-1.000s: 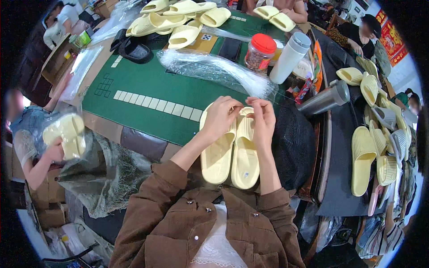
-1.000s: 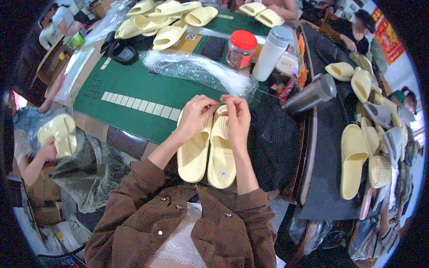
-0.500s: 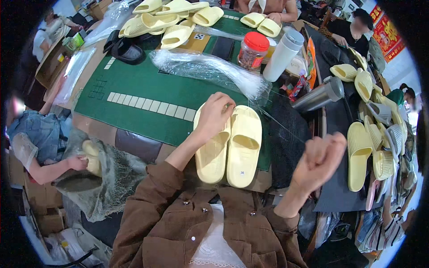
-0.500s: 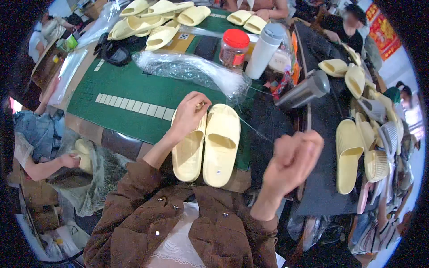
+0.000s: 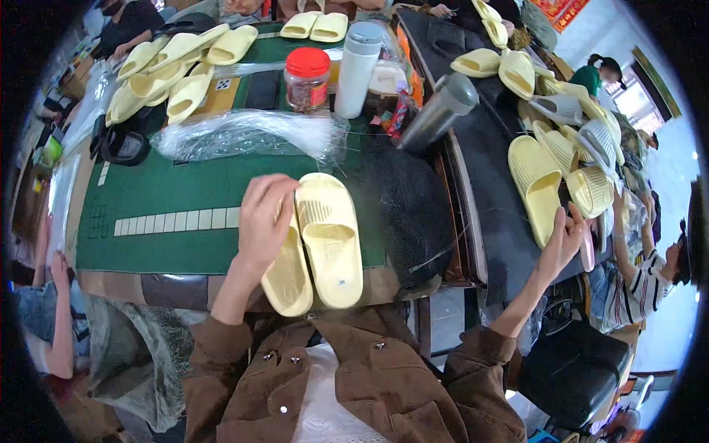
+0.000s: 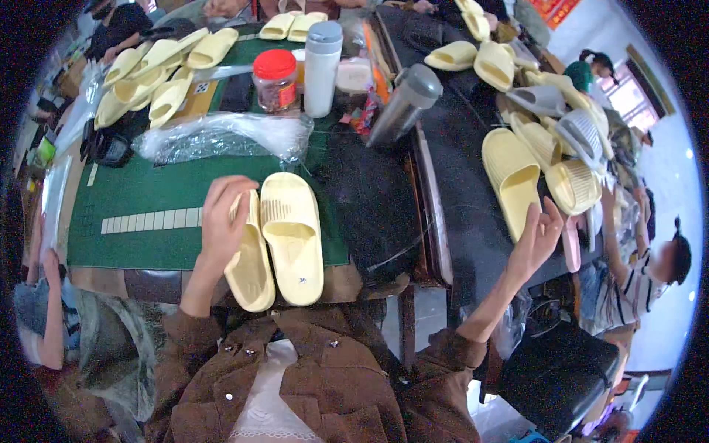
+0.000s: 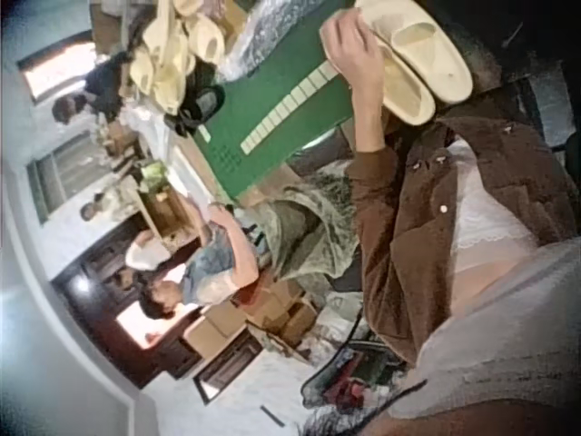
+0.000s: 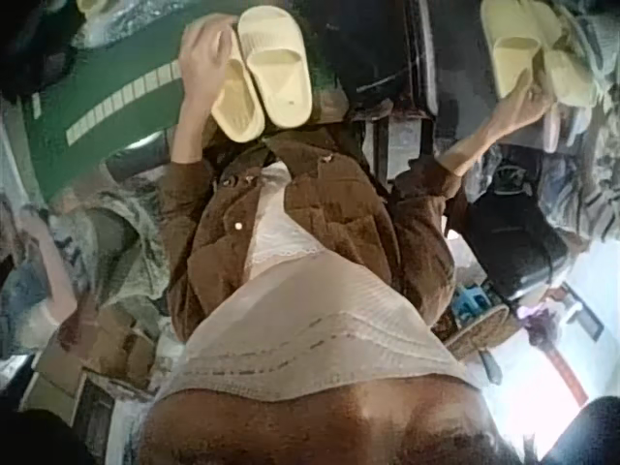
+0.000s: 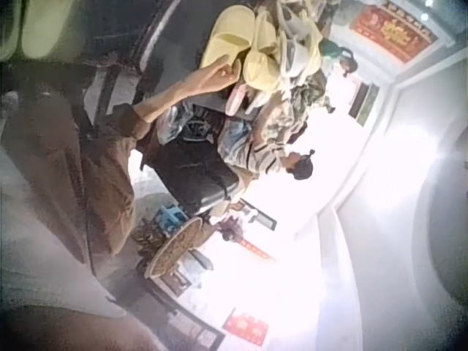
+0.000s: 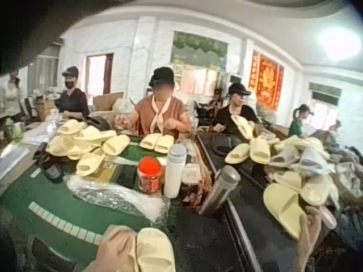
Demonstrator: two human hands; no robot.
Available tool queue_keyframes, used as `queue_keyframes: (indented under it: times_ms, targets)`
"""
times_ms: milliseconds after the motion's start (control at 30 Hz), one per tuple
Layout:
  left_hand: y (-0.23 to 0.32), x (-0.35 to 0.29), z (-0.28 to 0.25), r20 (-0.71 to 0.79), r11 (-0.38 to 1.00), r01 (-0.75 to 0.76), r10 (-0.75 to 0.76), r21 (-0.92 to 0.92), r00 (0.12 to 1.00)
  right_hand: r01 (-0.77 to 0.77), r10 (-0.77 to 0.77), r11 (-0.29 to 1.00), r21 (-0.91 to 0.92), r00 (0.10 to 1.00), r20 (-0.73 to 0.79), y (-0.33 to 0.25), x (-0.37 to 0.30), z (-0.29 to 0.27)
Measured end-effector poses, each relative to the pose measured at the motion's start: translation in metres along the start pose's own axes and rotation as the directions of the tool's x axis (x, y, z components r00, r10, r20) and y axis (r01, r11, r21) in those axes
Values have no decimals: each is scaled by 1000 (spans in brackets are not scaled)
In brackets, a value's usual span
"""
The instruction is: The person assembles yellow and white plastic slippers by hand at a workbench. They repeatedly pick up pairs, thread a clear elastic band through the slippers, and place the finished pairs aside. The process is repetitive and involves handling multiple pairs of slippers.
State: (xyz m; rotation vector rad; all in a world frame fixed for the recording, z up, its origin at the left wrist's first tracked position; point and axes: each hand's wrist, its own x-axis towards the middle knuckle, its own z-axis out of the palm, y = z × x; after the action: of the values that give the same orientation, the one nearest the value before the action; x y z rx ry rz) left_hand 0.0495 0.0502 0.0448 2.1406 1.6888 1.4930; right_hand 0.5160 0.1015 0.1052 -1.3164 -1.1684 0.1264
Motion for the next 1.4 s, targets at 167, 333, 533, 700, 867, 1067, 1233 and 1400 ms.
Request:
queue_keyframes:
  times_ms: [167,333,533,700,867,1067,1233,1400]
  targets:
    - [26,-42,-3,218,969,-169,128,180,967,303,-268,688,-660,951,156,20,36,-1]
    - [34,-61,2,360,943,-82,-42,324,932,440,-333,521,-731,894,300,27,68,22]
    - [19,-63,3,340,916,-131,-7,380,940,359,-198,568,-741,933,301,45,96,37]
    - [24,-61,7,308,918,-51,-79,393,948,500,-327,718,-485,856,400,-10,70,45]
    - [20,-53,12,279,918,-26,-93,395,956,341,-73,850,-402,832,550,-22,52,28]
    - [-33,-65,-28,173,740,-34,-112,672,979,229,85,907,-353,722,686,-36,10,8]
    - [-108,-83,-110,13,457,134,-304,879,953,345,-35,865,-364,766,642,-42,3,-2]
    - [-200,-104,-201,-167,189,223,-271,956,948,363,-76,757,-543,875,479,-35,-4,-10]
